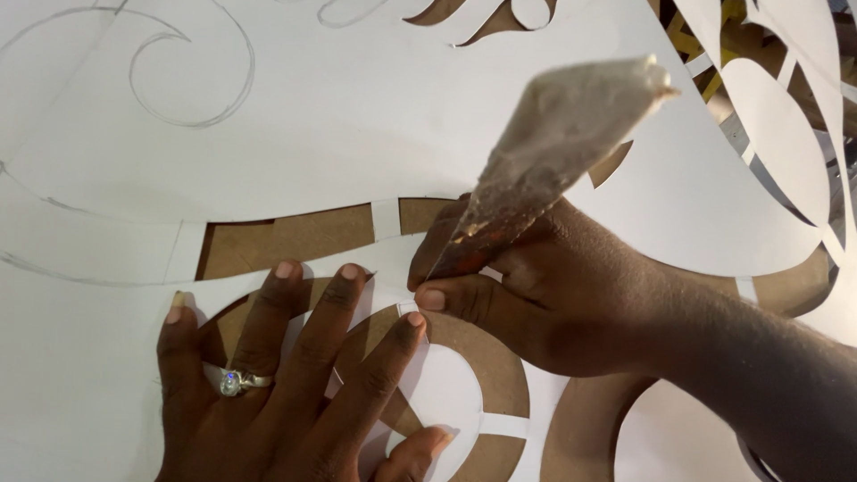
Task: Using a sharp hand tool to cut a complex decorative pattern out of a large sheet of material.
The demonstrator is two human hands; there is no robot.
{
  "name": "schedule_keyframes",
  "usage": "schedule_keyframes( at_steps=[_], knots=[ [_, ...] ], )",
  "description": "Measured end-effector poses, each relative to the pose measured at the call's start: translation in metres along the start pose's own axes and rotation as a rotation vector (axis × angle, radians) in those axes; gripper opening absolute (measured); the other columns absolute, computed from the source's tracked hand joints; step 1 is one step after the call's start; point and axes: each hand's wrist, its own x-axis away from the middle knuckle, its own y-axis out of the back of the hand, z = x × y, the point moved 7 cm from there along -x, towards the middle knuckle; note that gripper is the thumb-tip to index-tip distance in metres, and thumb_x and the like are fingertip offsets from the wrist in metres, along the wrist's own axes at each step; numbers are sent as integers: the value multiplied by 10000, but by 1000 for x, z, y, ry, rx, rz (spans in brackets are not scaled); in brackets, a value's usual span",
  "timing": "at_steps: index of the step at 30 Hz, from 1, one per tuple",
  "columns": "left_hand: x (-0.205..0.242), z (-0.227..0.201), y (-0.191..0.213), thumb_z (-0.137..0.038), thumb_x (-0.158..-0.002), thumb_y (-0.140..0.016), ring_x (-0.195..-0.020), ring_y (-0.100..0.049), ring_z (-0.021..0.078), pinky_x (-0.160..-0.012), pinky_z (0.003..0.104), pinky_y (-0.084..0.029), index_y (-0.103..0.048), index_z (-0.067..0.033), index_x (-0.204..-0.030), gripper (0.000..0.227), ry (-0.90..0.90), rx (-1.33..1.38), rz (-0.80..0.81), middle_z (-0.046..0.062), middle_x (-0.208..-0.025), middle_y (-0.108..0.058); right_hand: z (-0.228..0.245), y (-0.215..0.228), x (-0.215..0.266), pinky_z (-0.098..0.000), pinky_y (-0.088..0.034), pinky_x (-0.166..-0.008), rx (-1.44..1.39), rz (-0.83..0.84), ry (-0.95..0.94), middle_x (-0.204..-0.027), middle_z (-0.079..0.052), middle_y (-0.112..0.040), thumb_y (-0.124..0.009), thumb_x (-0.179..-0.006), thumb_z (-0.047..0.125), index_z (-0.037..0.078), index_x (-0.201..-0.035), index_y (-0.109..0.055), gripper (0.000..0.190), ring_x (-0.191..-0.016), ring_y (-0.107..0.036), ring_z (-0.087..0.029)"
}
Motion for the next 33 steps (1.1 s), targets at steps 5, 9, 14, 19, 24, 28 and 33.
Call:
schedule_keyframes(
  at_steps=[5,9,14,19,24,28,33],
  knots=[
    [0,0,0,-749,-891,-533,-1372,-468,467,-1075,863,-171,-591,-268,-1379,688,3,2,7,176,-1475,-524,-6,2,-2,-321,-561,-845,40,31,-164,-944,-40,-749,-545,-1062,362,66,-1066,-713,342,-959,-749,-140],
    [-1,0,1,-749,-895,-533,-1383,-459,466,-1071,865,-172,-583,-267,-1393,695,0,-2,7,179,-1482,-520,-10,0,-1,-317,-562,-843,21,33,-168,-943,-37,-747,-528,-1068,393,80,-1066,-713,364,-961,-751,-137],
    [-2,-2,3,-733,-907,-531,-1397,-452,470,-1068,864,-186,-569,-257,-1410,694,3,1,-1,185,-1480,-512,-6,1,-3,-316,-565,-852,6,25,-156,-946,-38,-749,-533,-1068,381,69,-1071,-707,357,-969,-756,-137],
    [-1,0,0,-748,-900,-534,-1386,-464,473,-1051,872,-201,-574,-260,-1409,706,1,-12,7,183,-1487,-511,-6,0,-1,-319,-564,-847,9,33,-169,-944,-44,-744,-539,-1066,372,64,-1060,-708,352,-964,-753,-145],
    [-2,-1,1,-751,-885,-547,-1376,-471,478,-1044,876,-207,-577,-260,-1412,721,1,-13,7,181,-1496,-505,-2,2,-2,-321,-568,-853,28,20,-150,-952,-49,-749,-558,-1057,359,54,-1071,-709,340,-963,-753,-148],
    [-3,-2,4,-745,-881,-552,-1374,-474,476,-1044,880,-197,-575,-254,-1410,722,1,-11,7,171,-1494,-508,-6,-5,-4,-327,-555,-866,116,86,-217,-968,-28,-777,-583,-1054,337,92,-1066,-743,293,-939,-738,-141],
    [-3,-2,6,-742,-888,-536,-1354,-492,472,-1016,904,-181,-582,-247,-1401,714,2,-35,9,165,-1491,-513,6,0,-13,-353,-535,-863,156,75,-171,-945,-36,-778,-622,-1030,296,99,-1065,-758,242,-909,-751,-169]
  ],
)
